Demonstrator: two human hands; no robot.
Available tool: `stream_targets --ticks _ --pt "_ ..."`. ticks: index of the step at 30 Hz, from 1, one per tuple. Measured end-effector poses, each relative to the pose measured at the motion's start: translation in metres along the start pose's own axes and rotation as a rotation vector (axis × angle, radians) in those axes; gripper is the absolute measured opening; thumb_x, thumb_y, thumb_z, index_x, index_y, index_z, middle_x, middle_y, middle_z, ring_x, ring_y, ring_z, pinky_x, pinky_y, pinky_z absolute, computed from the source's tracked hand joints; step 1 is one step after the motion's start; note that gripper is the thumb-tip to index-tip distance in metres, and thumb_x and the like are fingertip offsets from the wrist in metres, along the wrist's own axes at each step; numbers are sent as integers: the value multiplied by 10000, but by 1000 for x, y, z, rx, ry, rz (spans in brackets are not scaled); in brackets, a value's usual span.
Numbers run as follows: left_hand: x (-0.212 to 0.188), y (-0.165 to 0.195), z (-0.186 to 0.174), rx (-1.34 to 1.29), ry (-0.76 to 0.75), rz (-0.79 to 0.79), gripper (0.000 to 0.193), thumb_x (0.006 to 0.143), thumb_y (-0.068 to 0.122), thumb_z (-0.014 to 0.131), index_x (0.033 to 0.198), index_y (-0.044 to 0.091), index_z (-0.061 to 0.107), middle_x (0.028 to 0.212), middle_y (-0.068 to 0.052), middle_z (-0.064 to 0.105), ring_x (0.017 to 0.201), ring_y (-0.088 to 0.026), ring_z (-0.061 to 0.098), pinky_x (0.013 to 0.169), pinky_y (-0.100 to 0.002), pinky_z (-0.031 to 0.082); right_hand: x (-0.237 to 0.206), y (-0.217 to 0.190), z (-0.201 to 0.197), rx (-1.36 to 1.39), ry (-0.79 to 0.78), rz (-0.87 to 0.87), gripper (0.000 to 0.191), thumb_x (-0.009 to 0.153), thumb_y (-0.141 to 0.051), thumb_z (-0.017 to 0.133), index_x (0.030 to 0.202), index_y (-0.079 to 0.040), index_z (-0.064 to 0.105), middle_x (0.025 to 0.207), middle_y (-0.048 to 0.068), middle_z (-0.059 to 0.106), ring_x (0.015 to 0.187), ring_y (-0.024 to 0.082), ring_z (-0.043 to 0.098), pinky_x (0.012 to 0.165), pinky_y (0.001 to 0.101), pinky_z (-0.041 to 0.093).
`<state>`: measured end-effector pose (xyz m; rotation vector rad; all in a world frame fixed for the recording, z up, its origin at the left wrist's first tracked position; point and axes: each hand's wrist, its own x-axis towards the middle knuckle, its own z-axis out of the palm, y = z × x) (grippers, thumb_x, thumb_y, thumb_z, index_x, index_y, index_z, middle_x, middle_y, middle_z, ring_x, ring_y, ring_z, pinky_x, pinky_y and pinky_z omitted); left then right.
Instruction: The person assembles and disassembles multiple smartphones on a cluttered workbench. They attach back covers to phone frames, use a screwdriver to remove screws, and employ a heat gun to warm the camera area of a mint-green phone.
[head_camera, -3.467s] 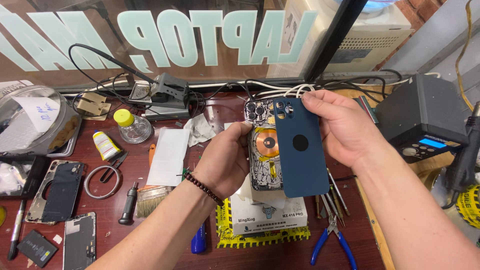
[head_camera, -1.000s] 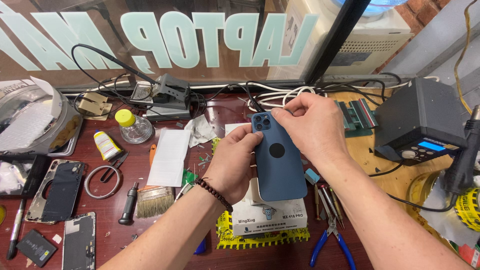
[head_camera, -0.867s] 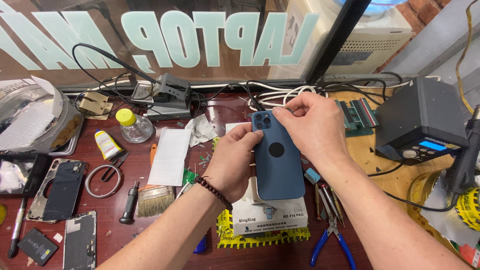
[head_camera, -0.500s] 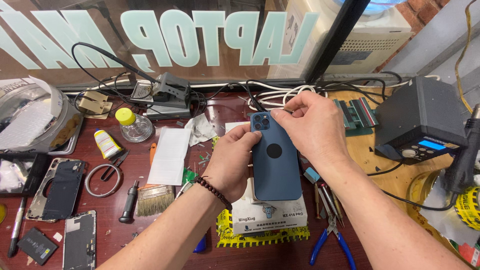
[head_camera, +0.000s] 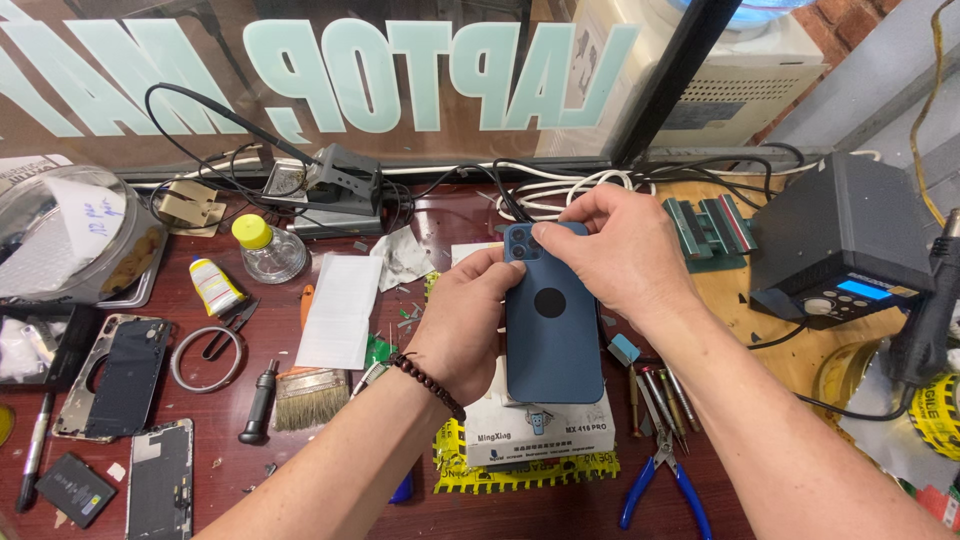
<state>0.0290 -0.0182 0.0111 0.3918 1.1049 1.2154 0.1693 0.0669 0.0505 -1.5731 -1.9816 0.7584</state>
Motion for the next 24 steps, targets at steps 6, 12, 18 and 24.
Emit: stream_targets --ticks 6,12,18,24 --pt "0 1 -1 -23 -22 -8 207 962 185 551 1131 129 658 899 23 664 734 -115 638 638 -324 530 1 0 3 385 -147 10 261 793 -230 806 964 -35 768 885 24 767 763 84 696 643 256 566" --pt "-3 4 0 -17 -59 25 205 970 173 547 1127 97 657 902 0 658 758 -120 641 620 -327 534 3 -1 -3 643 -309 222 196 807 -98 771 983 -15 755 860 63 753 691 106 693 590 253 567" --pt "-3 6 2 0 -20 16 228 993 254 525 1108 97 644 877 8 628 734 -117 623 598 -321 527 4 1 -4 736 -343 242 121 840 -63 742 953 -22 729 846 55 735 708 112 684 616 256 561" --pt "-2 5 1 -5 -20 11 235 982 250 527 1117 111 661 882 7 635 726 -124 620 583 -316 513 6 4 -4 763 -362 242 129 840 -56 738 963 -20 723 867 55 739 744 110 695 659 249 570"
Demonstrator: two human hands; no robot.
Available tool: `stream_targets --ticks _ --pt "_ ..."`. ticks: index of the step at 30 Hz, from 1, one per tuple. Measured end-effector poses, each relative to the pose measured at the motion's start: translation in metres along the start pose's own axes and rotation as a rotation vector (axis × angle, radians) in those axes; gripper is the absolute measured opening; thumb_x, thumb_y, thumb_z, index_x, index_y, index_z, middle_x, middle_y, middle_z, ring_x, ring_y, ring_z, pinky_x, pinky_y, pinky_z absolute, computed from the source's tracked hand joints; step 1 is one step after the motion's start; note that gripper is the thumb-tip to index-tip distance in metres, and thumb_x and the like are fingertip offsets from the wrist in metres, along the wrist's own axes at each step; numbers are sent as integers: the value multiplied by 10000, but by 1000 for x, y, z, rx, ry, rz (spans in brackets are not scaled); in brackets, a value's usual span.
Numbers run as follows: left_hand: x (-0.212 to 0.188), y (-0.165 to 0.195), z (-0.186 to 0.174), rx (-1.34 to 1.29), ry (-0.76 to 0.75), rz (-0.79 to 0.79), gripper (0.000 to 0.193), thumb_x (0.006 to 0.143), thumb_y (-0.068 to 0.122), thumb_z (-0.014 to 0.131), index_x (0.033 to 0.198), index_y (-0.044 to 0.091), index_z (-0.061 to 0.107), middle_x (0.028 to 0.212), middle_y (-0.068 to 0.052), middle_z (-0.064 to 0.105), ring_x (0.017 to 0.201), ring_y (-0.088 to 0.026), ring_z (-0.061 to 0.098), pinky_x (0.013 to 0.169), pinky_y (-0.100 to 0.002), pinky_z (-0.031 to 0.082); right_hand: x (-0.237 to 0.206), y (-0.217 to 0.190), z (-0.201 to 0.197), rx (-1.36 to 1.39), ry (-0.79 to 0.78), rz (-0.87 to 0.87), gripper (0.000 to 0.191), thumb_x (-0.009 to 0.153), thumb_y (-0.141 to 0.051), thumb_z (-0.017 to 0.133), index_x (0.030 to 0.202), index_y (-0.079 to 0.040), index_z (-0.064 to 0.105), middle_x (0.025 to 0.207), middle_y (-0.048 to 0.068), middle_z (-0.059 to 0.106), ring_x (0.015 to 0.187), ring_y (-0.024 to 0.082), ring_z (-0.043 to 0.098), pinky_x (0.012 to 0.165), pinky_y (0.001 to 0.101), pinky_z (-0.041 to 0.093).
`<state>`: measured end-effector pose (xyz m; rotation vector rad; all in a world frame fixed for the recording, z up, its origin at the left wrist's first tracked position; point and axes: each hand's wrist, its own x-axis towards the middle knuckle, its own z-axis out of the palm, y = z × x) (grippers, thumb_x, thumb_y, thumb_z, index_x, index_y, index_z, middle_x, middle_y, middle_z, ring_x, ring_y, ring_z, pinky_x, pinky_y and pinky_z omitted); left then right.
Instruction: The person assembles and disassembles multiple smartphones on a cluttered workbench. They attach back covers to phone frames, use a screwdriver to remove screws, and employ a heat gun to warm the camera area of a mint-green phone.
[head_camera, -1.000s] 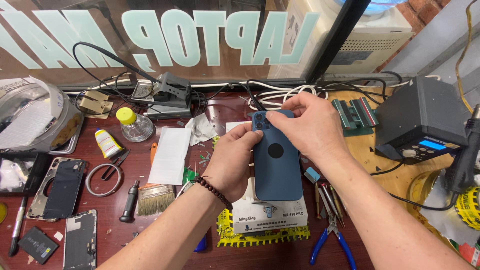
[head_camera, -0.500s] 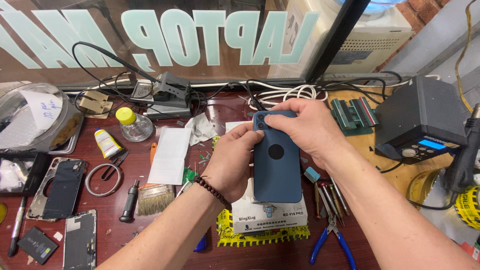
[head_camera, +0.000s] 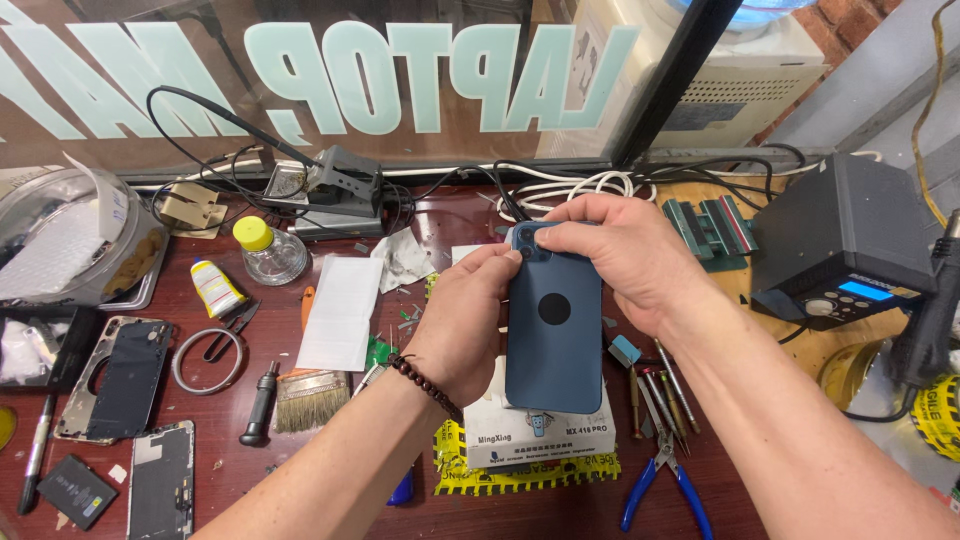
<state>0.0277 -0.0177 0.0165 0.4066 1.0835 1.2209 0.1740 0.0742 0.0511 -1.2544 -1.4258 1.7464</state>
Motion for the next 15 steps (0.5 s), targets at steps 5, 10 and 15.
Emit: stream_targets --ticks 5,10,15 --pt "0 2 1 2 7 -8 246 986 254 521 1134 100 642 890 -1 639 741 -126 624 589 -323 520 0 -1 1 -16 13 20 153 856 -76 738 993 -7 728 879 70 741 740 125 685 641 267 563" --pt "3 7 -2 -84 44 -28 265 984 263 511 1157 93 619 908 0 650 781 -137 640 653 -337 531 -3 -7 1 -101 113 -40 219 904 -131 703 1098 -37 743 921 42 751 756 89 682 628 256 573" --pt "9 6 -11 -230 -10 -64 359 992 257 435 1221 79 646 1006 -41 708 873 -142 671 755 -330 549 -11 -7 2 -384 228 -159 301 868 -77 701 1167 -70 729 925 43 754 749 98 689 580 287 566"
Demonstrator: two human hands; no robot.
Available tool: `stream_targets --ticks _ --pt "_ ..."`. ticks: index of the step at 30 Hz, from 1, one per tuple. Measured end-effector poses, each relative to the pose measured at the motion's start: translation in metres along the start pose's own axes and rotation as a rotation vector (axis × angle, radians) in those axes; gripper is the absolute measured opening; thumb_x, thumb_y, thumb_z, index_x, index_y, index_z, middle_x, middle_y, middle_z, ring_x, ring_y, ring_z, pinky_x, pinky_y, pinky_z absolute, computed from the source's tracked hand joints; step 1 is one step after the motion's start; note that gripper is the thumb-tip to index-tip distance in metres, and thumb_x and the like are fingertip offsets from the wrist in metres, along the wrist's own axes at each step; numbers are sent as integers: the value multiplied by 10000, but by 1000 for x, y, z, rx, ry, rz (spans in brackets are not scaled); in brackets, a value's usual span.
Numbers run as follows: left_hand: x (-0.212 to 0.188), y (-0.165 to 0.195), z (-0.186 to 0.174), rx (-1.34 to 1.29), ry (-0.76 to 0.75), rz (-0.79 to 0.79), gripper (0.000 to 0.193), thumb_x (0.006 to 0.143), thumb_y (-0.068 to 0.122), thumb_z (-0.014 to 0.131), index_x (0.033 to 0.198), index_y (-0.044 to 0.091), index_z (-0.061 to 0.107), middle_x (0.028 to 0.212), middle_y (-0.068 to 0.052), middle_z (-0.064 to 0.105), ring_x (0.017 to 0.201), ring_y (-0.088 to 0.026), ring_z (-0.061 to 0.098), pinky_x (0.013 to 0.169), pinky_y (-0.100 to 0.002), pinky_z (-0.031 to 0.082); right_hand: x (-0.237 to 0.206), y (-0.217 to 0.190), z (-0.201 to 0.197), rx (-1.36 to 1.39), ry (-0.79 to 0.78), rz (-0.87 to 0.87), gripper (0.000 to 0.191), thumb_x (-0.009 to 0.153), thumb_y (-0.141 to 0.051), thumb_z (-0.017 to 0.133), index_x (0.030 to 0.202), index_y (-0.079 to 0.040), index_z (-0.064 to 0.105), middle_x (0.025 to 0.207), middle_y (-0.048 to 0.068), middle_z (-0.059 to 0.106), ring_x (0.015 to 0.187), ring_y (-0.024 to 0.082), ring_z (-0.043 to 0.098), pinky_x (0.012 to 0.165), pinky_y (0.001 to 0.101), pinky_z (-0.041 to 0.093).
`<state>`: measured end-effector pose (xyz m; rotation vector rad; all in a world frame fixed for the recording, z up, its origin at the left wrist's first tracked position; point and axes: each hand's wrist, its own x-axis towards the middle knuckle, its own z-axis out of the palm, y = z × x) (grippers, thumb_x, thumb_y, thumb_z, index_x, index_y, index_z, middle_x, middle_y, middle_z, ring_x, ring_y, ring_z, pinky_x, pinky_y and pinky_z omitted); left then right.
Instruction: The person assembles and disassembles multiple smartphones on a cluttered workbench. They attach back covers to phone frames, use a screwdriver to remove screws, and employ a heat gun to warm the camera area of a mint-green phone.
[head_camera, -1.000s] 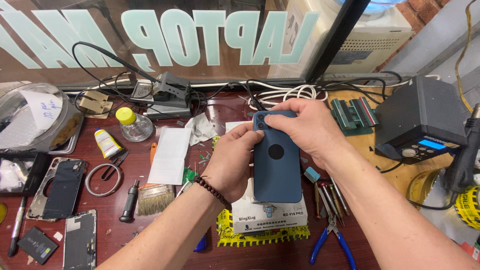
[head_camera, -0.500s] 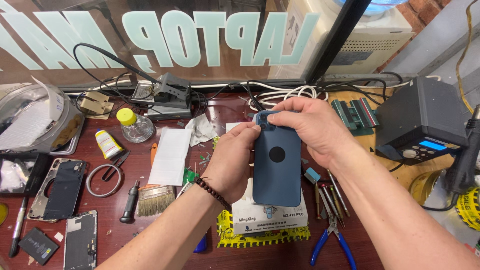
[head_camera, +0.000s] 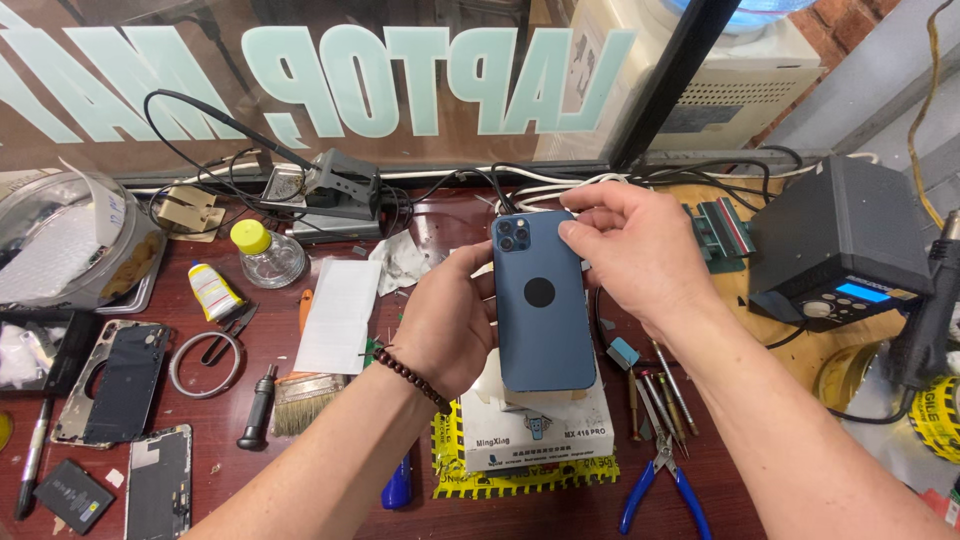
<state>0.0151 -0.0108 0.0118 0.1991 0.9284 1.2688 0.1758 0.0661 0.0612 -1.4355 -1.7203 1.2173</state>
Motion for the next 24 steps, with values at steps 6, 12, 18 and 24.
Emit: stream_targets --ticks 6,12,18,24 --pt "1 -9 -9 -168 -175 -89 357 1054 245 439 1273 28 619 1129 -77 703 1035 -185 684 940 -392 575 -5 4 7 -333 228 -271 249 828 -119 787 1072 -67 787 897 83 794 780 146 766 721 291 592" --pt "0 -15 -12 -102 -259 16 352 1056 228 437 1317 60 602 1197 -59 676 1064 -166 658 956 -399 575 -10 5 15 -395 241 -276 261 820 -94 772 1077 -47 767 887 104 785 784 188 770 731 320 595" --pt "-2 -11 -15 -105 -317 3 364 1111 292 463 1343 40 586 1170 -69 664 1039 -168 668 945 -407 567 -8 -1 12 -355 230 -236 250 834 -73 762 1083 -53 771 896 96 794 789 156 768 720 304 604" --pt "-8 -6 -14 -280 -479 -138 497 1084 457 425 1360 72 575 1199 -106 686 1066 -246 694 913 -417 585 -9 -6 10 -21 118 -33 229 861 -3 713 1081 -48 754 935 70 786 774 132 754 573 273 638"
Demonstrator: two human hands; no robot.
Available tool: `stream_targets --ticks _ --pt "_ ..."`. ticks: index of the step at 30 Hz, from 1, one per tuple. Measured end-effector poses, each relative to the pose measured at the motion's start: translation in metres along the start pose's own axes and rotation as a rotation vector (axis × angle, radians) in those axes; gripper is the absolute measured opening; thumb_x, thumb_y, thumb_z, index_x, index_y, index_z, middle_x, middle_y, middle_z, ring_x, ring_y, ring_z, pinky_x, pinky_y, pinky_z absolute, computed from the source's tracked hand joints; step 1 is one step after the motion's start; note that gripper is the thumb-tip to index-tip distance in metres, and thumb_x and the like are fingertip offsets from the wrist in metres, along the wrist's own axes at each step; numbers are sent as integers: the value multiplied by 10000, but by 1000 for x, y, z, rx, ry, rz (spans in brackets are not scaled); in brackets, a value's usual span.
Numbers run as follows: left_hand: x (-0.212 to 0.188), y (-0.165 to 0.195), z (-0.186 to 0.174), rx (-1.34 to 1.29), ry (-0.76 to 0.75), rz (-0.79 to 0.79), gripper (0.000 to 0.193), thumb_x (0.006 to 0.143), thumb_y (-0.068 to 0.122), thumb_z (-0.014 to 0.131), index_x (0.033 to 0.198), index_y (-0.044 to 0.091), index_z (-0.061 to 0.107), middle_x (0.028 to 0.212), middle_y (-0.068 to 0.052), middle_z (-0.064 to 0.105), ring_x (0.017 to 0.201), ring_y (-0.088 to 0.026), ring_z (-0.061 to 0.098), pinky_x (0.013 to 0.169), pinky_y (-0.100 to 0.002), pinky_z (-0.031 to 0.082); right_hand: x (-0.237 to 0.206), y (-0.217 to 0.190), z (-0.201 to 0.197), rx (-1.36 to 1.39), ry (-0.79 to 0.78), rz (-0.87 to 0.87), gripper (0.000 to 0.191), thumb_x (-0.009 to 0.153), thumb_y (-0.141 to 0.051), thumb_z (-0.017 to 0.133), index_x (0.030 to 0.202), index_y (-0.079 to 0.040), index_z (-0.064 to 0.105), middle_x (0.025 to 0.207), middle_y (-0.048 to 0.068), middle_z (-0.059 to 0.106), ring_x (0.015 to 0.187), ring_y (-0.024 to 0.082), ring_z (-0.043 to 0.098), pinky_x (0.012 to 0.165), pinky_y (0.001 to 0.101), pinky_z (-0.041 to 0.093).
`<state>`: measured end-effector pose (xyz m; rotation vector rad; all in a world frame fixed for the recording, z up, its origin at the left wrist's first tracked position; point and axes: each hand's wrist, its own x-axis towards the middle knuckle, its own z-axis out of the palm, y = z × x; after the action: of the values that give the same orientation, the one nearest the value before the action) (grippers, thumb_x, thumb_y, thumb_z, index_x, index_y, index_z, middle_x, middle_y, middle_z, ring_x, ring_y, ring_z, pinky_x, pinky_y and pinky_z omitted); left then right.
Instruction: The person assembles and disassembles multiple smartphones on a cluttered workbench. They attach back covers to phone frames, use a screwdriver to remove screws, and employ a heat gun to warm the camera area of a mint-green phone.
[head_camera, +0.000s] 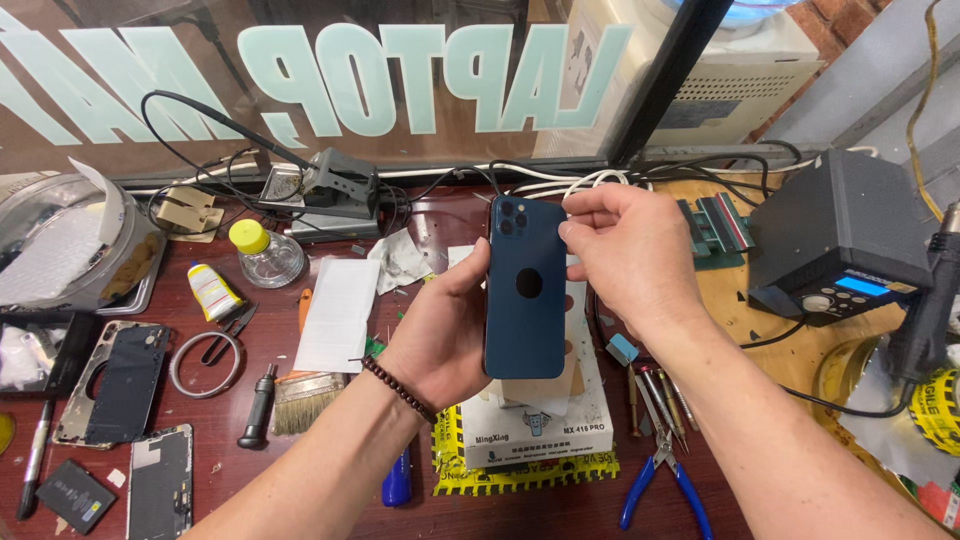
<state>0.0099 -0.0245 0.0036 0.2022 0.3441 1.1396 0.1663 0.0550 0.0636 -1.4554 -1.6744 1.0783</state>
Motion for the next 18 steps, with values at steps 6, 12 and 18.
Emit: stream_targets --ticks 6,12,18 --pt "2 -3 4 -6 57 -11 533 1091 464 402 1377 50 579 1212 -129 697 1091 -281 696 942 -424 589 -1 2 0 -244 120 -258 392 805 -11 735 1191 -72 701 971 41 773 790 133 762 675 301 598" --pt "1 -3 4 68 107 -13 518 1066 476 402 1323 75 607 1163 -110 707 1053 -274 707 877 -469 601 0 7 0 -297 146 -286 377 806 -35 755 1179 -58 710 948 54 781 808 148 768 728 307 600" --pt "1 -1 3 86 142 -22 512 1065 485 418 1308 80 617 1142 -112 706 1026 -271 719 862 -473 594 0 8 0 -306 149 -319 363 819 -39 749 1180 -51 717 930 58 786 812 145 769 739 304 601"
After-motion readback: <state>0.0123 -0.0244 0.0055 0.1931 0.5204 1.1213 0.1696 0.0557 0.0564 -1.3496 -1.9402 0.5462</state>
